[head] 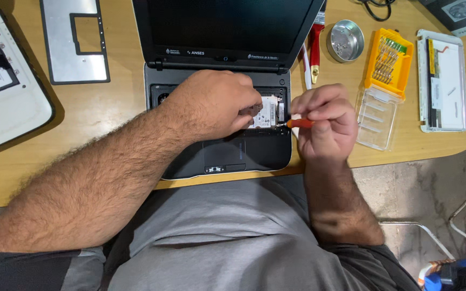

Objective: The person removes the keyboard from a laptop, then uses a screwdriver to remove screws and detach the hard drive. They also remove a RAM module and disconnect a cable before placing the components on the table.

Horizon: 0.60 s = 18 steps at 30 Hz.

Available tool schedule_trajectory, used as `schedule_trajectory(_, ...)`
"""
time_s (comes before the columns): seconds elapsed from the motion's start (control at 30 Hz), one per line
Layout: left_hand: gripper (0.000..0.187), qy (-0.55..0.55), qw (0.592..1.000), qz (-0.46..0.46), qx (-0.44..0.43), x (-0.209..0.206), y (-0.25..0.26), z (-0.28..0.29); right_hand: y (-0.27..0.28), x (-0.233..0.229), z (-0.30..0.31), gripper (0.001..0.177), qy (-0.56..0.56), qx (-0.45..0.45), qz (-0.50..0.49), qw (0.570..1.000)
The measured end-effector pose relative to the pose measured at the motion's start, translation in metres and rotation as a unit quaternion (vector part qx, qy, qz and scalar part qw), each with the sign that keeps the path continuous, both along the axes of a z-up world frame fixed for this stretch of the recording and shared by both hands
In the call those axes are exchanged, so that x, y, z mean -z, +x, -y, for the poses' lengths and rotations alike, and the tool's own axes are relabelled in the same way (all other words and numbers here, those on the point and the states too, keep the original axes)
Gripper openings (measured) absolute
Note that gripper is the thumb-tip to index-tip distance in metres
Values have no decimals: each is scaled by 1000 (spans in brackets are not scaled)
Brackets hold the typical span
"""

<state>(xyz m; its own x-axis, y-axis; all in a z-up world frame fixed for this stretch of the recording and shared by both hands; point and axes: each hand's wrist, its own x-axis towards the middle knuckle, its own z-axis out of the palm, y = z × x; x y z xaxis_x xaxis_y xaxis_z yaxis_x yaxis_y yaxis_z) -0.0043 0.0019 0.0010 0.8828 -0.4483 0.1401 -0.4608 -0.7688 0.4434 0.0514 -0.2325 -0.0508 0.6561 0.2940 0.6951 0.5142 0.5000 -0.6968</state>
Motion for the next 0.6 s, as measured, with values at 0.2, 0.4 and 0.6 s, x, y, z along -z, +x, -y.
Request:
schedule_trajectory(0.2, 14, 2, 1000, 4, 8, 1, 0, -1, 5, 0, 14, 28, -28, -16, 9, 999)
schedule_trajectory(0.4, 14, -4, 1000, 5, 6, 5, 2, 0, -2, 5, 6, 13, 17, -135, -70, 988)
schedule_trajectory(0.6, 16, -7, 1000, -1, 11, -2, 1, 0, -4, 6, 2, 27, 30, -103, -53, 993)
